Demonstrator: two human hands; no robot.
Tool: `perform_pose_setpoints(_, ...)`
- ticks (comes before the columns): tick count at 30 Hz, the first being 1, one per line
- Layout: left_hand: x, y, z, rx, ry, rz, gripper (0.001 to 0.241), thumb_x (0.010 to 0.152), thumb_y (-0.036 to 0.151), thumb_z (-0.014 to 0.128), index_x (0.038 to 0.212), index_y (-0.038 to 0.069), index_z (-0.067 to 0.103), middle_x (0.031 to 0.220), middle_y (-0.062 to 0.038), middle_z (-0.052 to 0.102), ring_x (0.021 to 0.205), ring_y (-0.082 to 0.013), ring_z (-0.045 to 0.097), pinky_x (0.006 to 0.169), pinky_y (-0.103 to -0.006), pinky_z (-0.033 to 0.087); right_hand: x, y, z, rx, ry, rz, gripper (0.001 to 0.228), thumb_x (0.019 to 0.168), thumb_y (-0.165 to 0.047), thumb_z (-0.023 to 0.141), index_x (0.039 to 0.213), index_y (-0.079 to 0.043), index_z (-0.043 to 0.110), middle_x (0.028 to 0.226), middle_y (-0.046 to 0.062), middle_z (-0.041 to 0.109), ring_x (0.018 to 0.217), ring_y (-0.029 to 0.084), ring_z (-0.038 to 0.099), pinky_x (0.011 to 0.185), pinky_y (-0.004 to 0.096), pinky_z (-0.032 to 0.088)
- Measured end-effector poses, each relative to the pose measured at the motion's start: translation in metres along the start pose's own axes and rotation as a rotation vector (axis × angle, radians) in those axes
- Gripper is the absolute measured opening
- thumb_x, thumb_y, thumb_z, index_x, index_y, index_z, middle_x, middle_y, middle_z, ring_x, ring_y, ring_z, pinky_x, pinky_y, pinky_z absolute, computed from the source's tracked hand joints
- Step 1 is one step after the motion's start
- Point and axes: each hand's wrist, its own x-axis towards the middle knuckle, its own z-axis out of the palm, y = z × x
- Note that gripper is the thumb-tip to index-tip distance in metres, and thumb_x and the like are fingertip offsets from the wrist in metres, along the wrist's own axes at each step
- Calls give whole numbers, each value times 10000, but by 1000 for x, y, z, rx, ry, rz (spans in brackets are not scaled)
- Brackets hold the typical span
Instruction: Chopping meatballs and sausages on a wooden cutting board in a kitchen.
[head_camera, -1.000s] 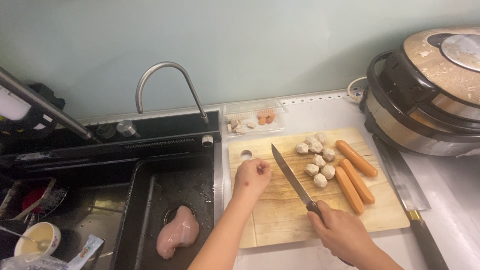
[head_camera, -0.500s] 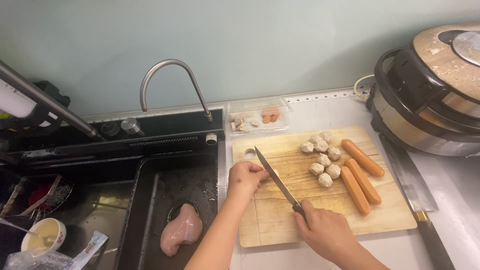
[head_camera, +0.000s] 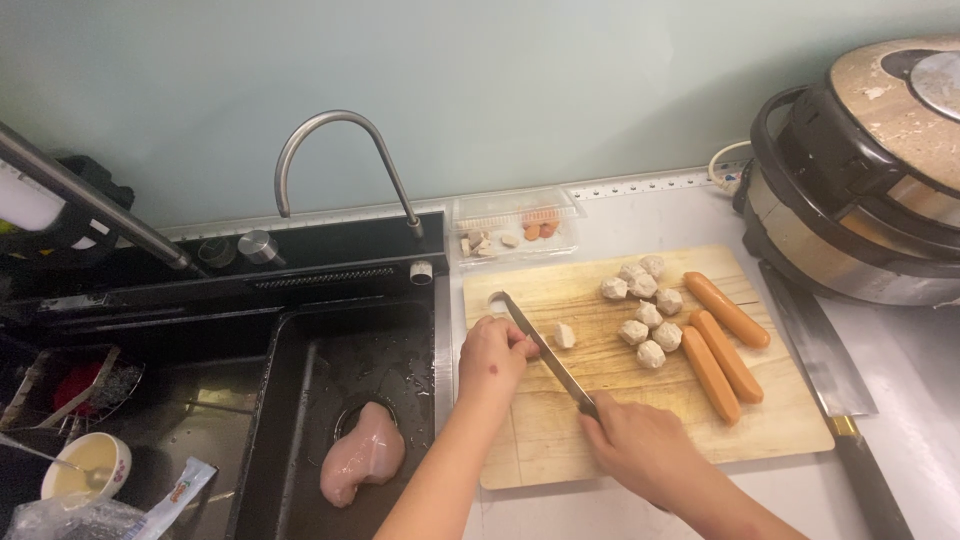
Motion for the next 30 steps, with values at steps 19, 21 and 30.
perform_pose_setpoints(19,5,35,7,137,-76,-16,280,771,384,840,769,110,780,1037,-65,602,1099,-257,582,913,-414,509,-11,36,3,9,124,84,341,978,-433,483,945,-101,553,720,106,718,750,336,714,704,502,541)
perform_pose_setpoints(21,7,30,11,130,-56,9,288,713,395,874,754,124,784,1054,-67,594,1108,-266,573,914,-420,509,-14,27,-2,10,67,114,335,987,-423,467,970,-95,537,758,113,733,811,338,724,746,498,547)
perform_pose_setpoints(30,11,27,14,109,-63,-45,246,693,346,899,715,124,796,1043,-51,606,1102,-252,582,911,-414,518,-11,15,-9,-24,-42,140,330,1010,-418,459,995,-94,521,757,138,726,813,336,733,762,482,553)
